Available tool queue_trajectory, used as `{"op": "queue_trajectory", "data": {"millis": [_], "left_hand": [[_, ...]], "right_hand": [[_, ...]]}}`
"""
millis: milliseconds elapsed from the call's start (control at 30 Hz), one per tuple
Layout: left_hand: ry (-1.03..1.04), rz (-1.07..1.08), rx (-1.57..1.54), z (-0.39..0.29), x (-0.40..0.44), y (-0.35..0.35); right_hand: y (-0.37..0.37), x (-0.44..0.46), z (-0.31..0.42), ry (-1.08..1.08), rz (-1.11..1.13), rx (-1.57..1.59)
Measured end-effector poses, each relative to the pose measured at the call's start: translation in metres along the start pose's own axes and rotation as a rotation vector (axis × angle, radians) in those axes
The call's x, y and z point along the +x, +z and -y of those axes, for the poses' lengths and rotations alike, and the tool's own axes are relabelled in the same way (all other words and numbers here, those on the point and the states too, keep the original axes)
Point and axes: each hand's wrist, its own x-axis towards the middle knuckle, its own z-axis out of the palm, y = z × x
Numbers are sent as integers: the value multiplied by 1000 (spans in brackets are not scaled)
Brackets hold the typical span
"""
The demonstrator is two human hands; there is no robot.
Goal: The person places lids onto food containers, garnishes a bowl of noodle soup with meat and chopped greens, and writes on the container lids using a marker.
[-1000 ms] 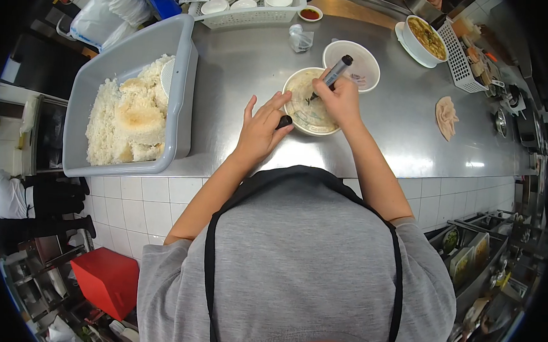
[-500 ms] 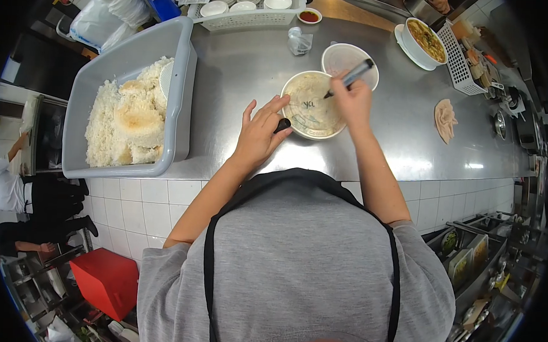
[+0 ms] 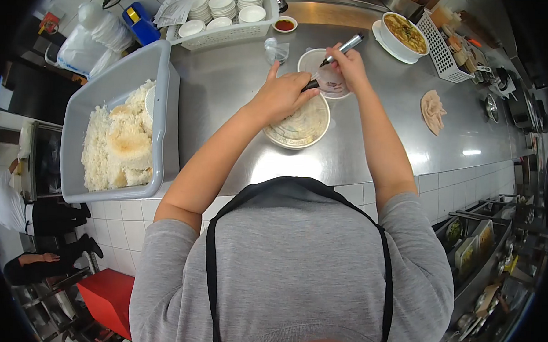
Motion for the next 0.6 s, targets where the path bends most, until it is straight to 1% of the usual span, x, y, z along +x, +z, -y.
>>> {"op": "queue_trajectory", "data": {"millis": [67, 200, 267, 333, 500, 567, 600], "left_hand": [[-23, 109, -5, 5, 7, 2], [-9, 79, -27, 6, 8, 5], [-42, 72, -55, 5, 8, 4], [-50, 87, -40, 4, 9, 2], [-63, 115, 1, 5, 10, 3], [-31, 60, -34, 6, 8, 5], [-32, 61, -34, 6, 8, 5]], "right_hand": [[-3, -5, -4, -10, -2, -27], [0, -14, 3, -49, -20, -75], [1, -16, 4, -47, -7, -92], [4, -17, 5, -88, 8, -203], [3, -15, 2, -65, 41, -174], [3, -15, 1, -57, 55, -147], [2, -12, -2, -75, 9, -193]]}}
